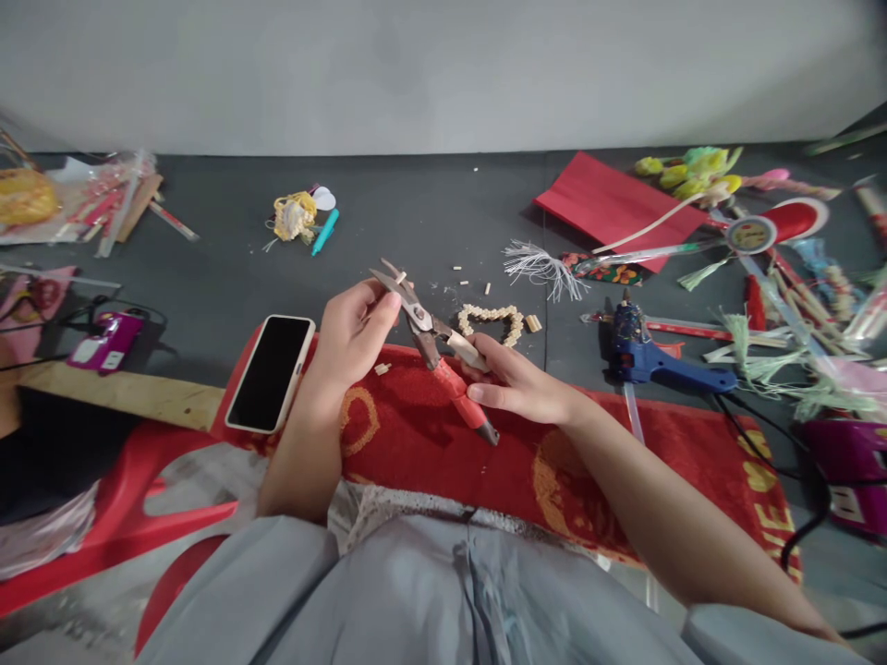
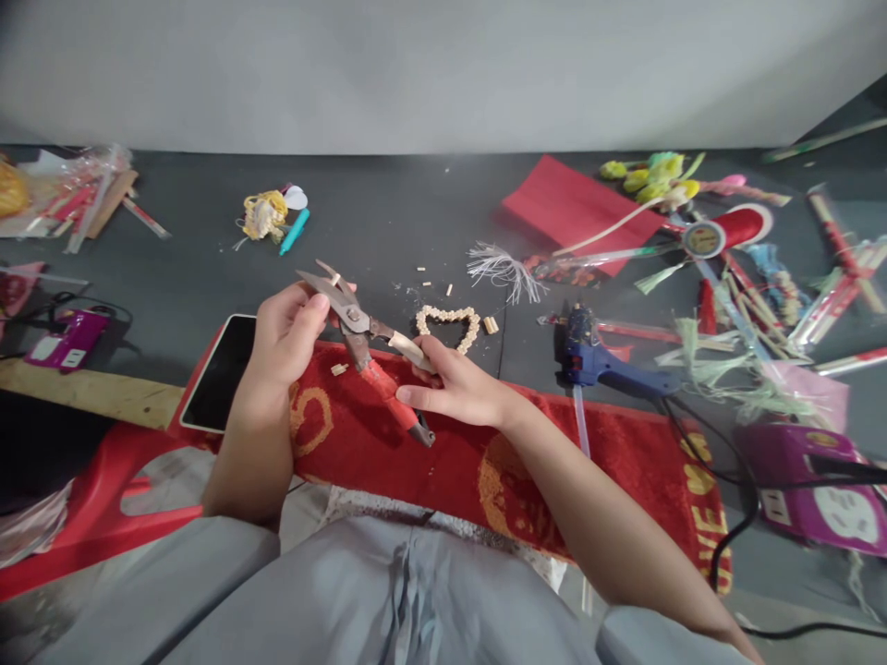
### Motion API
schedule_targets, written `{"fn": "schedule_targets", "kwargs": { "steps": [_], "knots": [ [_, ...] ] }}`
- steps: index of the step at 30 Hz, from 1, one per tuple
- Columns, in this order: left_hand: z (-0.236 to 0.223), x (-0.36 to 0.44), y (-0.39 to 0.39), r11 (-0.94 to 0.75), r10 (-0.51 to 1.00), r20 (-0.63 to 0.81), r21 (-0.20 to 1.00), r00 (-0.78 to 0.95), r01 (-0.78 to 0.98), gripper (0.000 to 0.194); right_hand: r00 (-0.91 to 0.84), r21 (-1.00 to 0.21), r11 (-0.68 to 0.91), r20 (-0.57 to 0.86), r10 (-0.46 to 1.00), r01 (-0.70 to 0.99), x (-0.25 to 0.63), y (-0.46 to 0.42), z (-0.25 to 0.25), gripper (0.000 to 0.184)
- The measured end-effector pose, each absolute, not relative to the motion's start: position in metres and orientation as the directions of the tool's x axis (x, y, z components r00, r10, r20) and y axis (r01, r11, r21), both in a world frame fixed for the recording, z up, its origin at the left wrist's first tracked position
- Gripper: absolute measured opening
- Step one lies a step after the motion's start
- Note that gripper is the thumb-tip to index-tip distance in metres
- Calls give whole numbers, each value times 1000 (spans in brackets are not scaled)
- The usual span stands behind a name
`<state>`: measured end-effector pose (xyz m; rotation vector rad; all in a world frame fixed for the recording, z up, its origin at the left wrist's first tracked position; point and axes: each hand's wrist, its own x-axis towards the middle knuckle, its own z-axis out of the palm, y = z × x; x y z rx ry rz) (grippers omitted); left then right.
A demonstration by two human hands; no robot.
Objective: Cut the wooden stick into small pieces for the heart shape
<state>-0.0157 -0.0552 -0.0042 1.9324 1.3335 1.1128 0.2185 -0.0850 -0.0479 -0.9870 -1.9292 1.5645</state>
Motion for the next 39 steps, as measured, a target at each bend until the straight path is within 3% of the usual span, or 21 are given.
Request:
{"fn": "schedule_targets", "kwargs": {
  "steps": [20,29,34,39],
  "knots": [
    [-2,-20,-54,-389,918,345,678,196,624,46,-623,-964,33,-146,769,266,219,-86,-44,45],
    [-6,-21,-51,-364,931,306,759,198,540,45,-579,-904,68,-212,787,423,217,-88,-32,65],
    [-8,-21,-50,-327,945,267,805,189,495,47,-503,-837,66,-262,824,543,212,-92,-20,53],
    [-8,-21,-49,-331,944,277,801,181,499,48,-545,-859,108,-215,810,500,214,-90,-23,45]
  ]
}}
